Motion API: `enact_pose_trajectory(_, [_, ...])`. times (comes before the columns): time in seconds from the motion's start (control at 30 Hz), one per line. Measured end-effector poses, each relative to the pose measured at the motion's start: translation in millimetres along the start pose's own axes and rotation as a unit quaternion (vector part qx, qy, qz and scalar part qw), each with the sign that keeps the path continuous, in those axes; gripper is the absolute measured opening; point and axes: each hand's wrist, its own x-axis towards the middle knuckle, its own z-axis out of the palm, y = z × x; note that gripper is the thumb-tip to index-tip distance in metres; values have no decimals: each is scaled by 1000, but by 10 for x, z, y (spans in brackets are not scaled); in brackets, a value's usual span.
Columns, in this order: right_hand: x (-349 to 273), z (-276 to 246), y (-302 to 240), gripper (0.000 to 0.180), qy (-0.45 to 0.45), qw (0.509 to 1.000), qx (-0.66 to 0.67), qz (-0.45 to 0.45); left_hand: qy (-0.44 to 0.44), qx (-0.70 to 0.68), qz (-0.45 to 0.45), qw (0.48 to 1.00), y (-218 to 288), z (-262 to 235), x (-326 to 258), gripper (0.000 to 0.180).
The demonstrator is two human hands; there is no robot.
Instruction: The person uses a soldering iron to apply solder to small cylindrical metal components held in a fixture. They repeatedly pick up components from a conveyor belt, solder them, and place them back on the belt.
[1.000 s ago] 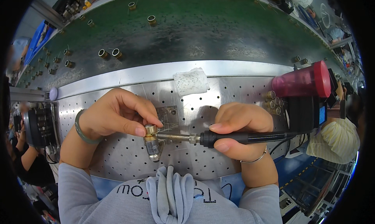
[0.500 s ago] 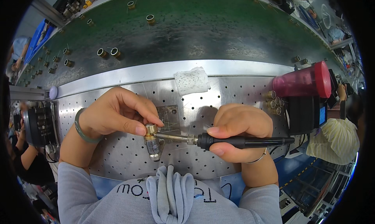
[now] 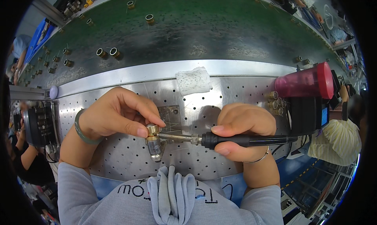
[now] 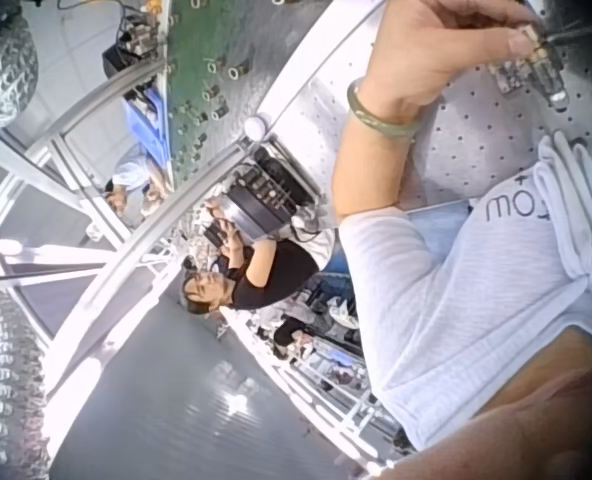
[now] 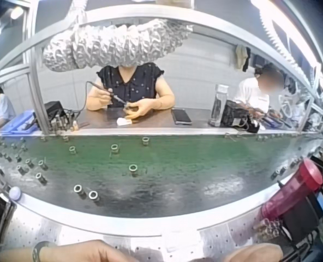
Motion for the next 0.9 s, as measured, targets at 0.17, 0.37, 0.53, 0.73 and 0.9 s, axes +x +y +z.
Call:
enact_pose_trajectory(0.17, [1, -2, 12, 26, -8, 1000, -7, 2, 3, 1, -1, 1000, 5, 7, 2, 28])
enact_pose_trajectory(0.37, [9, -4, 0, 24, -12, 1000, -22, 0, 6, 1, -5, 1000, 11, 15, 1, 28])
enact_pose_trajectory(0.53, [16, -10, 3, 24, -19, 1000, -21, -1, 9, 1, -3, 1000, 7, 14, 1, 28])
enact_pose_trajectory(0.73, [19, -9, -3, 23, -20, 999, -27, -1, 7, 0, -1, 1000, 11, 19, -2, 28])
enact_pose_trajectory(0.9, [23, -6, -9, 23, -22, 999, -25, 2, 17, 20, -1, 1000, 28, 40, -8, 28])
